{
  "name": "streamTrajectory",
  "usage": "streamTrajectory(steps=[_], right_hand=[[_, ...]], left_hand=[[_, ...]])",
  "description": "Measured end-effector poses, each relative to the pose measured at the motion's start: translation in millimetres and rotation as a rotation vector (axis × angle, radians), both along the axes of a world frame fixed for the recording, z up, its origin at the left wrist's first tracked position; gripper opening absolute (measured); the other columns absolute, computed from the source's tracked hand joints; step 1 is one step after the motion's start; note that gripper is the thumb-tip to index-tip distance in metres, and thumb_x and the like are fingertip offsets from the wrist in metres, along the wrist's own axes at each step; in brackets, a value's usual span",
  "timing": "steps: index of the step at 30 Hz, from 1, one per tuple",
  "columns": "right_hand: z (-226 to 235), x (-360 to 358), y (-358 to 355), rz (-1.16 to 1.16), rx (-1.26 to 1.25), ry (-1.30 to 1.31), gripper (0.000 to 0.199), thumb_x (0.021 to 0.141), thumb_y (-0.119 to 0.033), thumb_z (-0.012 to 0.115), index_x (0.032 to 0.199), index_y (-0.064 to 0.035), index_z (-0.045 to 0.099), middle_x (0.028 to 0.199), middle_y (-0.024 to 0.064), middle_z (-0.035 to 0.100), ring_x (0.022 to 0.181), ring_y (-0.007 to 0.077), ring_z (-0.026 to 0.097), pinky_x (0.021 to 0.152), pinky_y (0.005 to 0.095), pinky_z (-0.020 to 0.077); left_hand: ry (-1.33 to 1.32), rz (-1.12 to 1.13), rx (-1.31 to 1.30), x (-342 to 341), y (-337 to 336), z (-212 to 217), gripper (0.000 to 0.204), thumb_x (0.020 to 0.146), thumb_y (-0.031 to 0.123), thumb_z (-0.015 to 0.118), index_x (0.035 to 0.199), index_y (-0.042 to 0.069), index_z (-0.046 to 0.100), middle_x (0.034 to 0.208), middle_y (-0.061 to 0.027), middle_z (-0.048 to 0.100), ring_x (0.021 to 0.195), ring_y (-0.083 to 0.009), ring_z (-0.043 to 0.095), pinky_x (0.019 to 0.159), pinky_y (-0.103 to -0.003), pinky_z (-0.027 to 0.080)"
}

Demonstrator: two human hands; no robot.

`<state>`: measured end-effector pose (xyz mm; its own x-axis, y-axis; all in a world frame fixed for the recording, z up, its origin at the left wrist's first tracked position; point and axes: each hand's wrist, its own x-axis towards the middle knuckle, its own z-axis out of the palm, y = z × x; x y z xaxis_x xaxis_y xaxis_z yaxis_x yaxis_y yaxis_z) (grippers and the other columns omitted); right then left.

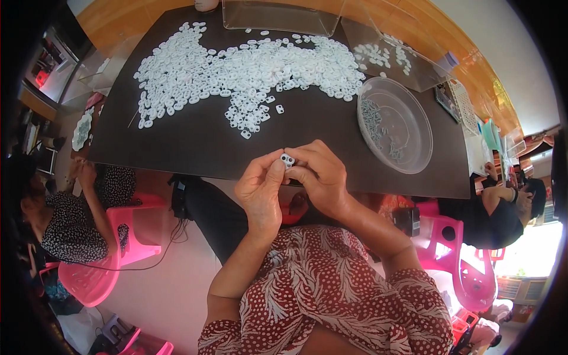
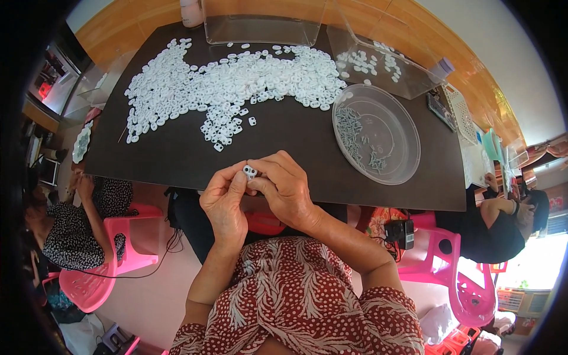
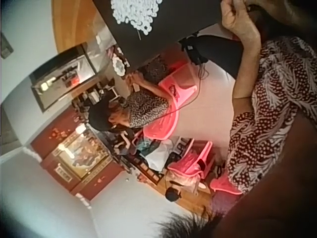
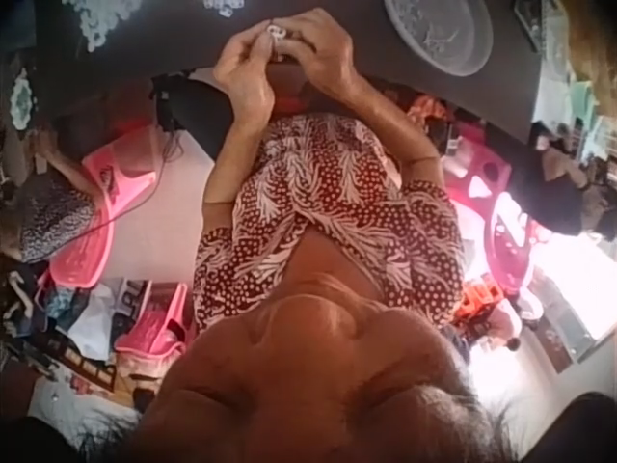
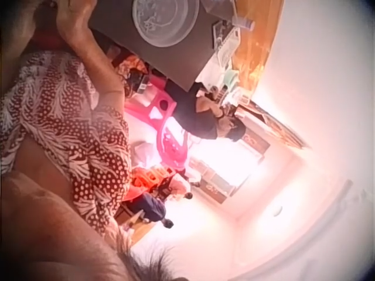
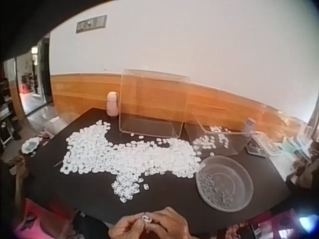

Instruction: Manually assembling small white plastic components by joining pieces together at a workshop table.

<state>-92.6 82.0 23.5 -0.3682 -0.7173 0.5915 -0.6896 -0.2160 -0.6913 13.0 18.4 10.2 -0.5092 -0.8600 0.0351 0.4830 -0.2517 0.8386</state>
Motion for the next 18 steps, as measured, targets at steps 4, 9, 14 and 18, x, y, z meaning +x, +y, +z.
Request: streamTrajectory(steps=[4, 9, 14, 18], right_hand=[[1.6, 2.9, 1.7, -0.002, -0.002, -0.032, 0.028, 0.071, 0.004, 0.063, 0.099, 0.0028, 0.062, 0.084, 0.0107, 0.062, 0.074, 0.0229, 0.056, 0.063, 0.0319, 0.0468], [5.5, 6.8, 3.2, -0.028, 0.03, -0.1, 0.027, 0.071, 0.003, 0.063, 0.098, 0.0025, 0.062, 0.082, 0.01, 0.061, 0.071, 0.0219, 0.054, 0.061, 0.0314, 0.0458], [6.7, 3.5, 2.6, 0.008, 0.008, -0.014, 0.025, 0.071, 0.003, 0.063, 0.096, 0.0019, 0.062, 0.08, 0.009, 0.061, 0.069, 0.0211, 0.053, 0.06, 0.031, 0.0449], [3.7, 5.5, 0.8, 0.006, -0.028, -0.049, 0.025, 0.071, 0.005, 0.062, 0.095, 0.0022, 0.062, 0.079, 0.0086, 0.061, 0.068, 0.0207, 0.053, 0.06, 0.0305, 0.0445]], left_hand=[[0.067, -0.02, 0.003, 0.3, 0.1, -0.4, 0.017, 0.088, 0.004, 0.058, 0.101, -0.006, 0.061, 0.083, -0.0065, 0.062, 0.066, -0.0098, 0.053, 0.06, -0.021, 0.046], [0.057, -0.017, -0.071, 1.4, 1.1, -1.3, 0.018, 0.089, 0.002, 0.057, 0.105, -0.005, 0.06, 0.089, -0.0066, 0.062, 0.07, -0.0085, 0.052, 0.063, -0.02, 0.045], [0.063, -0.031, -0.06, 2.6, 1.7, 0.6, 0.019, 0.089, 0.001, 0.056, 0.107, -0.005, 0.06, 0.091, -0.0053, 0.059, 0.071, -0.0087, 0.051, 0.063, -0.02, 0.044], [0.048, -0.025, -0.148, 2.1, -0.6, -7.5, 0.021, 0.09, 0.002, 0.056, 0.109, -0.003, 0.06, 0.088, -0.0018, 0.056, 0.072, -0.008, 0.05, 0.065, -0.02, 0.043]])
